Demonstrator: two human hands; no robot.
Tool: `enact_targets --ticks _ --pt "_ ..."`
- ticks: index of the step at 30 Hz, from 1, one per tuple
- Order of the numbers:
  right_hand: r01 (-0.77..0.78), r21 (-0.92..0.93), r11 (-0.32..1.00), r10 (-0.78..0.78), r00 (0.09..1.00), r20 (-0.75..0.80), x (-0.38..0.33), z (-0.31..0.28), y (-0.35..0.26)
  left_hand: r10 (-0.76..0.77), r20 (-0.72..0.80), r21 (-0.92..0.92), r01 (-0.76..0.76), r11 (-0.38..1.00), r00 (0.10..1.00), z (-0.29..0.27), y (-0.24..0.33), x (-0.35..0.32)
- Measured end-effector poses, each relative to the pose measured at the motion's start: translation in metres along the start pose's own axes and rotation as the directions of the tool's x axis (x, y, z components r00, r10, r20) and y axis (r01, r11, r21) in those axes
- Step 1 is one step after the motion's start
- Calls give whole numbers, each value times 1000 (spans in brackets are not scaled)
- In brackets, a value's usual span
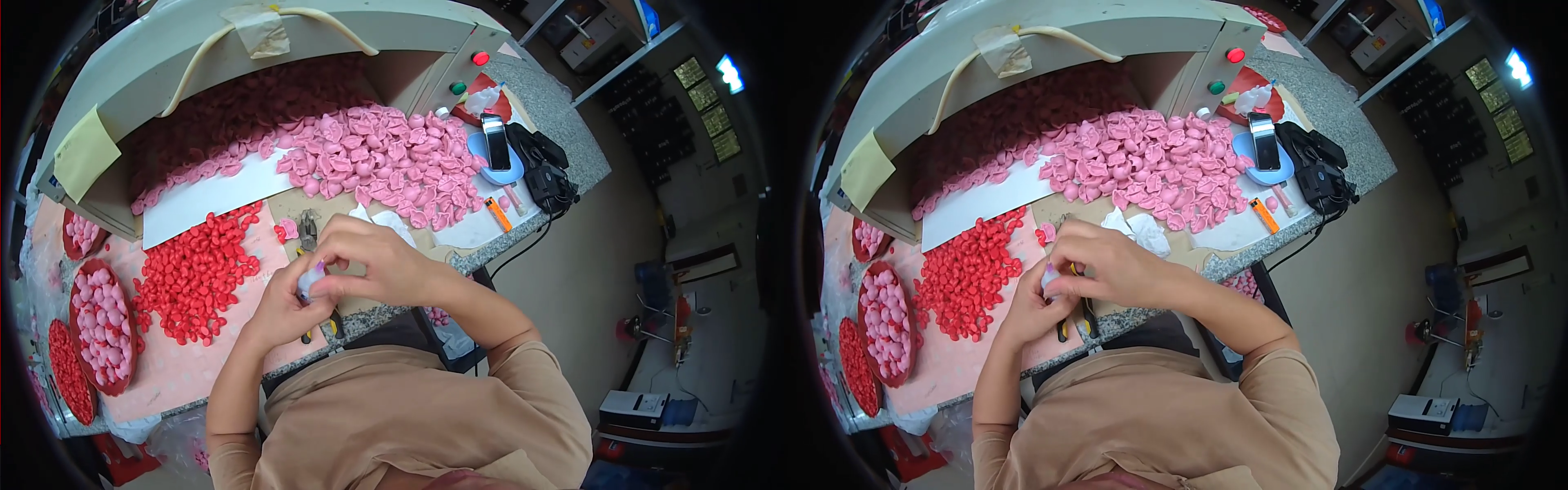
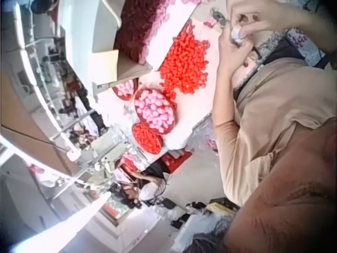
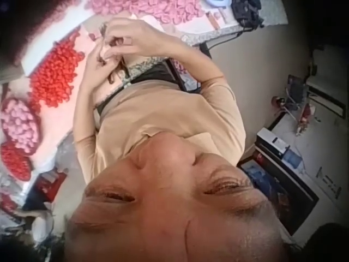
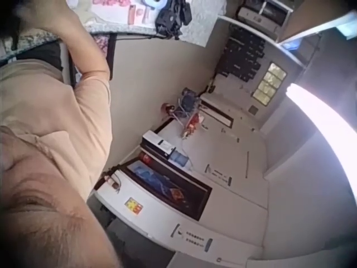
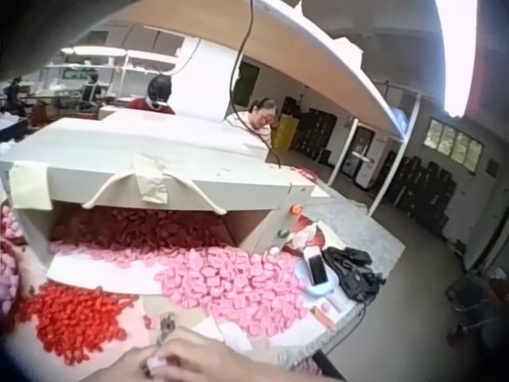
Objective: Assembling, gluing, and packaging small pink and red plastic toy components at a factory workbench.
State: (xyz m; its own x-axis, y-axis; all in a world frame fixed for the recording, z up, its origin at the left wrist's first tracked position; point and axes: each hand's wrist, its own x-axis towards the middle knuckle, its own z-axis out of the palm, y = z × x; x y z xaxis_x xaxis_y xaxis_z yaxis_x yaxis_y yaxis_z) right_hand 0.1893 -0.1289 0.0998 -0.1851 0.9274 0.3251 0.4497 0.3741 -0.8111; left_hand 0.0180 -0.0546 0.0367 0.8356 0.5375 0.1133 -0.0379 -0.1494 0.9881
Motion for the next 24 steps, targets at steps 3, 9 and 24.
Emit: enact_targets --ticks 3,9,24 --pt "117 26 993 -118 992 53 -2 1 2 15 279 -126 21 992 960 -7 10 -3" --pt "-157 10 988 155 982 105 1 0 14 11 48 38 -13 999 999 0 -15 7" --pt "-264 243 933 269 963 12 11 19 34 10 33 23 -11 1000 999 -21 -13 5"
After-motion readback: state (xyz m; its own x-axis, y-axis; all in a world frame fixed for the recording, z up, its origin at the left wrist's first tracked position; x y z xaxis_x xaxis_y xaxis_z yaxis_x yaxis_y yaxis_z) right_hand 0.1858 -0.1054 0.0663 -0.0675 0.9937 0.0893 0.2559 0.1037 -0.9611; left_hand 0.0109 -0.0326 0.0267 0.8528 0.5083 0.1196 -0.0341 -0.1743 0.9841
